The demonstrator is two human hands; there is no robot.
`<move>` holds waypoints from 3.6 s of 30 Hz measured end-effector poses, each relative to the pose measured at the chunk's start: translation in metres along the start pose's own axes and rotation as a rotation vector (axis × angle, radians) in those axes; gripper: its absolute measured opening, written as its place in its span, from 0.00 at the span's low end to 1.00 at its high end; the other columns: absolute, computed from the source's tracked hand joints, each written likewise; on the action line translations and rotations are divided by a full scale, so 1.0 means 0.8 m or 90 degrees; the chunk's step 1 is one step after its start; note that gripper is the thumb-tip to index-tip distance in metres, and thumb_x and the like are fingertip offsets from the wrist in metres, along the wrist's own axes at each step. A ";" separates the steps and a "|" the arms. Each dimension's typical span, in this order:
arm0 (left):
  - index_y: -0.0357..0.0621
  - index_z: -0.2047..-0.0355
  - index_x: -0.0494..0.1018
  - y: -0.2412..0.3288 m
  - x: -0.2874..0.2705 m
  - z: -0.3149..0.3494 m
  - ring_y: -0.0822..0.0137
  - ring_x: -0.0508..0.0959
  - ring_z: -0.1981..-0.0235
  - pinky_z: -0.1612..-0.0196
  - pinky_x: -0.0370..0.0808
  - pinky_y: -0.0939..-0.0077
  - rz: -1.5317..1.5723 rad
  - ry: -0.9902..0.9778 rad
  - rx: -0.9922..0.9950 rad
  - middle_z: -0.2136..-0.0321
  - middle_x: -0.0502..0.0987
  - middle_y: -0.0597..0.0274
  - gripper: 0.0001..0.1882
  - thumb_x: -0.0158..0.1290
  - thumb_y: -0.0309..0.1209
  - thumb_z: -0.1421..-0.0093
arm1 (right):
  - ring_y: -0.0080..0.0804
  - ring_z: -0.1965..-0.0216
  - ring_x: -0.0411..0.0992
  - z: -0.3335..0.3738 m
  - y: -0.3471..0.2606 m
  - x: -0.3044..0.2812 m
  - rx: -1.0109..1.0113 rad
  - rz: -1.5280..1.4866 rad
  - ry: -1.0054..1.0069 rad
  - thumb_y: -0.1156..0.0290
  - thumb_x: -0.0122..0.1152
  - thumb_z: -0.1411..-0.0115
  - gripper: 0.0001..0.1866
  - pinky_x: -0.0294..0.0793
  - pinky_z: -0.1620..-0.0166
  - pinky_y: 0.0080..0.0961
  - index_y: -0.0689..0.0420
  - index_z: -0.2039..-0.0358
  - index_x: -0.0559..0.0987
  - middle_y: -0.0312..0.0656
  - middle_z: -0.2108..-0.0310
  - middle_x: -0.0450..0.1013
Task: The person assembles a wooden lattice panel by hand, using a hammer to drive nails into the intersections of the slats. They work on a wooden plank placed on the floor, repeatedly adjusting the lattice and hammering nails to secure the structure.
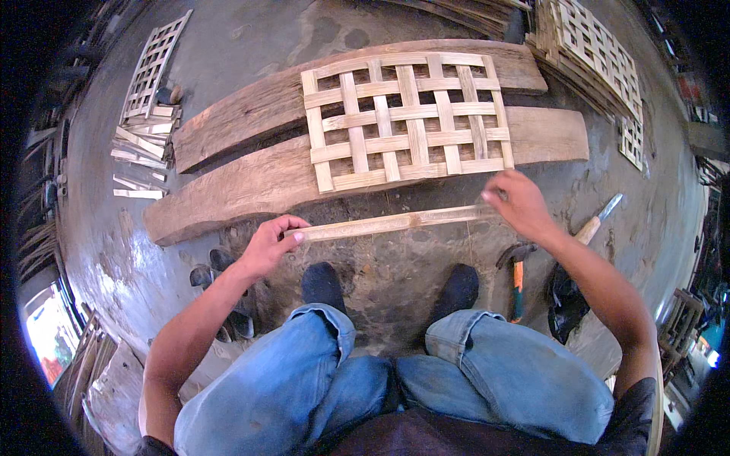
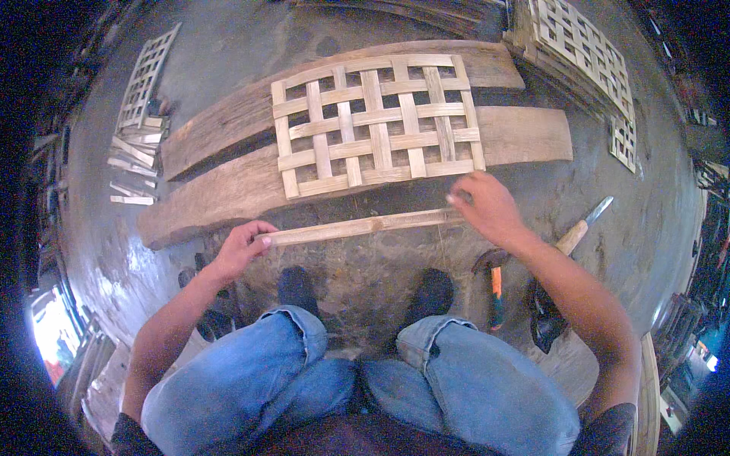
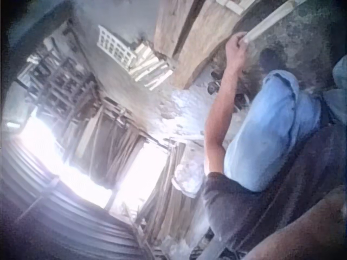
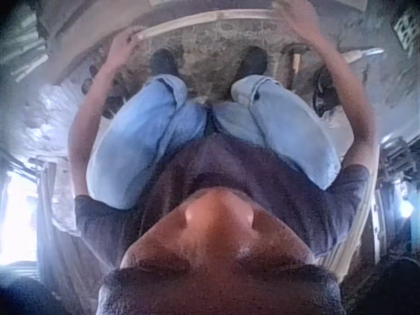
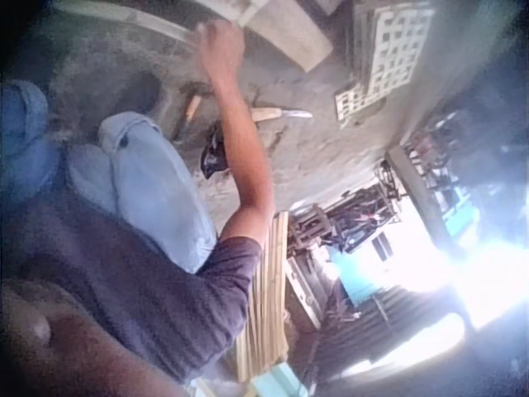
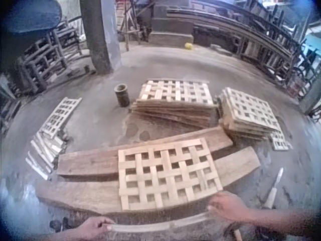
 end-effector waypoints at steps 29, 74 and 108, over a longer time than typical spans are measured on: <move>0.46 0.43 0.70 0.010 -0.006 -0.048 0.78 0.70 0.64 0.59 0.71 0.80 0.107 -0.108 -0.029 0.62 0.73 0.70 0.20 0.54 0.29 0.36 | 0.24 0.68 0.77 0.024 0.114 -0.006 0.381 -0.440 0.189 0.60 0.61 0.36 0.15 0.75 0.67 0.21 0.58 0.56 0.76 0.40 0.66 0.78; 0.40 0.57 0.76 0.077 -0.024 -0.064 0.54 0.77 0.58 0.53 0.74 0.63 -0.398 0.203 0.454 0.61 0.78 0.56 0.17 0.64 0.25 0.48 | 0.17 0.71 0.72 -0.027 0.129 -0.044 0.387 -0.505 0.211 0.69 0.65 0.38 0.12 0.72 0.70 0.14 0.56 0.55 0.78 0.33 0.69 0.75; 0.42 0.57 0.76 0.074 -0.015 -0.076 0.56 0.79 0.57 0.56 0.77 0.66 -0.375 0.197 0.441 0.58 0.78 0.58 0.17 0.65 0.25 0.48 | 0.20 0.70 0.74 -0.025 0.134 -0.048 0.349 -0.281 0.248 0.74 0.65 0.41 0.09 0.73 0.66 0.18 0.61 0.60 0.78 0.34 0.71 0.77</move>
Point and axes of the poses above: each hand's wrist, its own z-axis away from the middle knuckle, its own x-axis out of the palm, y = z × x, the point moved 6 cm from there along -z, towards the middle knuckle
